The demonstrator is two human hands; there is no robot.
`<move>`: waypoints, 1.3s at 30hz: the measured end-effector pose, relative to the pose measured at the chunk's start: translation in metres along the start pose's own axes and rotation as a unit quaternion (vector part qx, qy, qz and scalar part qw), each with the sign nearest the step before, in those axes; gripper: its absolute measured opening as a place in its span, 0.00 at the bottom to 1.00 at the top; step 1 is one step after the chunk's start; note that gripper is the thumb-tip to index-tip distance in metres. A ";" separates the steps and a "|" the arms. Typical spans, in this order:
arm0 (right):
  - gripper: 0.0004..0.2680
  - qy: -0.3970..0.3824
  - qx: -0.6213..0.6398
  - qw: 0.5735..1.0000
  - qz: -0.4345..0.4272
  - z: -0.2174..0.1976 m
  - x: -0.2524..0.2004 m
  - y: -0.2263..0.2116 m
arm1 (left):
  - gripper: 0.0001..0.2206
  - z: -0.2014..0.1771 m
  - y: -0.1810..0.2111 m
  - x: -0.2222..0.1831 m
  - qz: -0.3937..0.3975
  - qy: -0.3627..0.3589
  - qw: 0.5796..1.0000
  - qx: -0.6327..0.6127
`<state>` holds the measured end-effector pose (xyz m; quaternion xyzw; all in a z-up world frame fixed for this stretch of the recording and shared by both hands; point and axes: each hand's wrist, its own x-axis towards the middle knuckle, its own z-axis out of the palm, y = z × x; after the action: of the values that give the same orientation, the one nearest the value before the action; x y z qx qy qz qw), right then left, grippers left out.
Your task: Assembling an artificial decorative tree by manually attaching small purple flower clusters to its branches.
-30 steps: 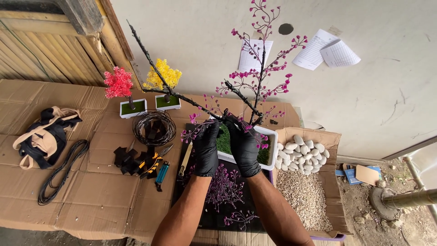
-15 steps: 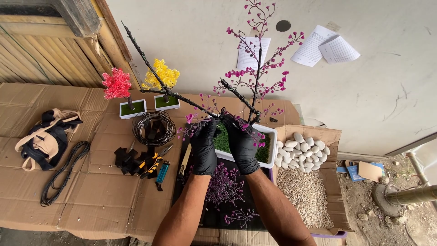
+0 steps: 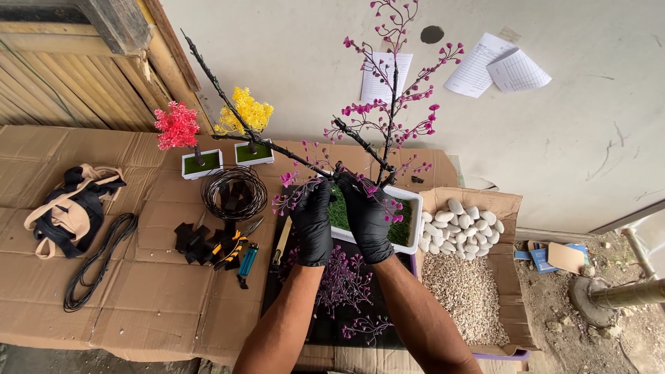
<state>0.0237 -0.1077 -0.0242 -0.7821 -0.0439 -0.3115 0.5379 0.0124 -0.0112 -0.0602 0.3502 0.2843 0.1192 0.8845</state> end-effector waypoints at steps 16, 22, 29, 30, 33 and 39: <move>0.03 0.000 -0.047 0.998 -0.028 -0.007 0.000 -0.002 | 0.20 -0.014 -0.003 -0.010 0.147 -0.212 0.955 0.146; 0.03 -0.002 -0.031 0.999 -0.027 -0.003 0.000 0.002 | 0.10 0.001 -0.021 -0.011 0.358 -0.091 0.853 0.369; 0.02 -0.001 -0.030 0.999 -0.037 -0.010 -0.001 -0.004 | 0.10 -0.002 -0.039 0.001 0.446 -0.025 0.857 0.258; 0.03 -0.002 -0.018 0.999 -0.032 -0.009 -0.002 -0.004 | 0.10 -0.001 -0.037 -0.002 0.437 -0.029 0.866 0.242; 0.03 -0.003 -0.030 0.999 -0.045 -0.014 -0.001 -0.008 | 0.08 0.015 0.006 -0.049 0.410 -0.047 0.837 0.359; 0.04 0.000 -0.019 0.999 -0.035 -0.006 -0.004 0.004 | 0.06 0.036 0.034 -0.070 0.218 -0.058 0.881 0.416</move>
<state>0.0195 -0.1132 -0.0281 -0.7901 -0.0660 -0.3308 0.5119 -0.0240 -0.0347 0.0140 0.7452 0.1728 0.1594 0.6240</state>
